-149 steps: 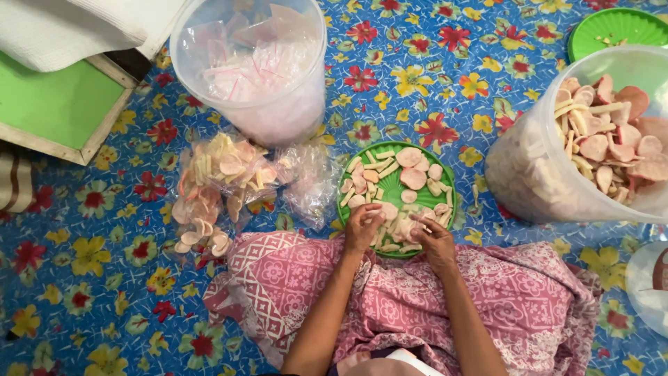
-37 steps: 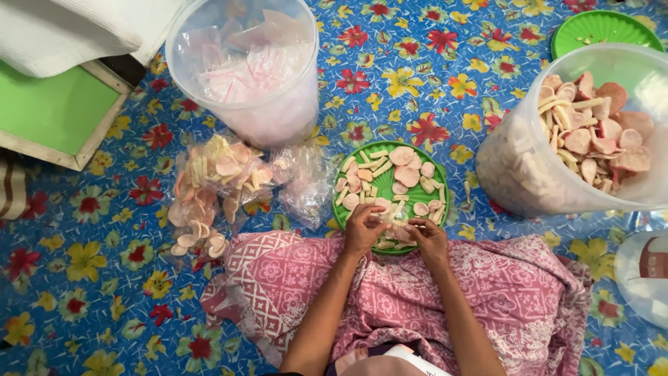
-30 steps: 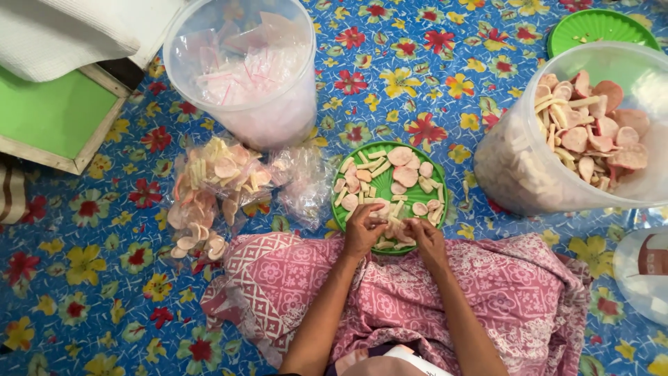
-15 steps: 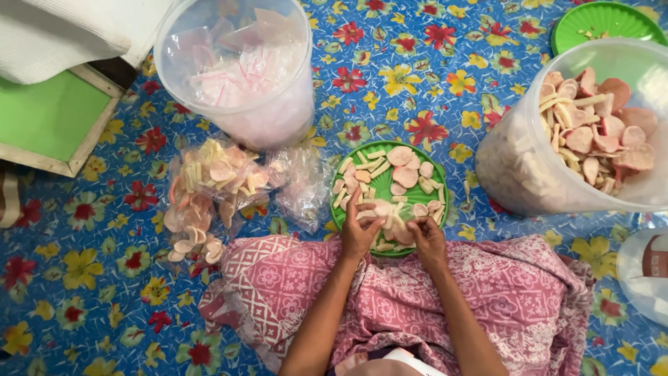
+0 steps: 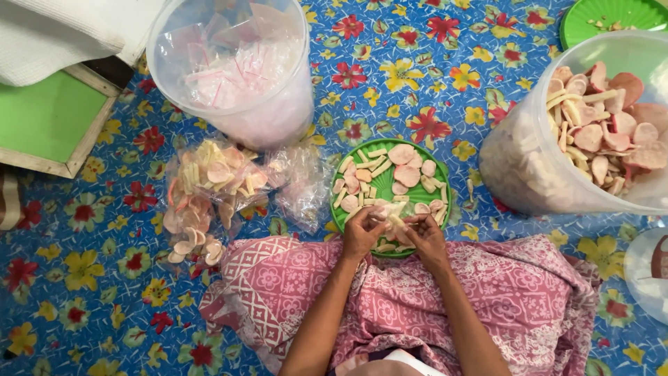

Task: Sorting and arranging crackers on a green plate while sitting on the floor.

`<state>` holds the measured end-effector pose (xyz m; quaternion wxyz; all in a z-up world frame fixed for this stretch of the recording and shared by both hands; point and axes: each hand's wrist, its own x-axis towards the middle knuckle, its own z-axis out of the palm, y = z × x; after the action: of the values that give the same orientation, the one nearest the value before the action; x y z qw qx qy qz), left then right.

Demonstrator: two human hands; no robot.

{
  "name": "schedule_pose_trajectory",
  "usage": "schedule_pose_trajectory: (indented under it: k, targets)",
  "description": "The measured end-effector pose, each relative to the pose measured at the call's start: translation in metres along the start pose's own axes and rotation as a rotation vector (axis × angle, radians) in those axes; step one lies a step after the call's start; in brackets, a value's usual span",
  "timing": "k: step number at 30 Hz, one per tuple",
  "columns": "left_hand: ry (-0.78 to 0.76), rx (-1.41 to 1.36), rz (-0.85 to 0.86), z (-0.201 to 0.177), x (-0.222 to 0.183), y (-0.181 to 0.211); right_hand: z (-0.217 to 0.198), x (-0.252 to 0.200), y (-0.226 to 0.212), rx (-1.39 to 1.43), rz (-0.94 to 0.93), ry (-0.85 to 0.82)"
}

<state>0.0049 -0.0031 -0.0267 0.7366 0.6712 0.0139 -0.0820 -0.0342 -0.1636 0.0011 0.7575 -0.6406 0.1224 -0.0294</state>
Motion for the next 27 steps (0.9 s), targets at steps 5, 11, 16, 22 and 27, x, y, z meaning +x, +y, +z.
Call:
schedule_pose_trajectory:
  k: [5, 11, 16, 22, 27]
  targets:
    - [0.0, 0.066, 0.036, 0.0, 0.005, -0.003, -0.003, 0.001, 0.002, -0.019, -0.065, -0.004]
    - [-0.078, 0.074, -0.069, 0.0, -0.003, 0.019, 0.011, -0.012, -0.021, -0.033, -0.056, -0.058]
    - [-0.014, 0.025, -0.028, 0.0, -0.001, 0.008, 0.007, -0.009, -0.016, 0.021, -0.067, -0.014]
    - [0.12, 0.018, -0.133, -0.003, 0.0, 0.003, 0.005, -0.009, -0.02, -0.04, -0.097, 0.017]
    - [0.047, -0.094, -0.109, -0.002, -0.011, 0.029, -0.004, -0.006, -0.007, -0.028, -0.118, 0.031]
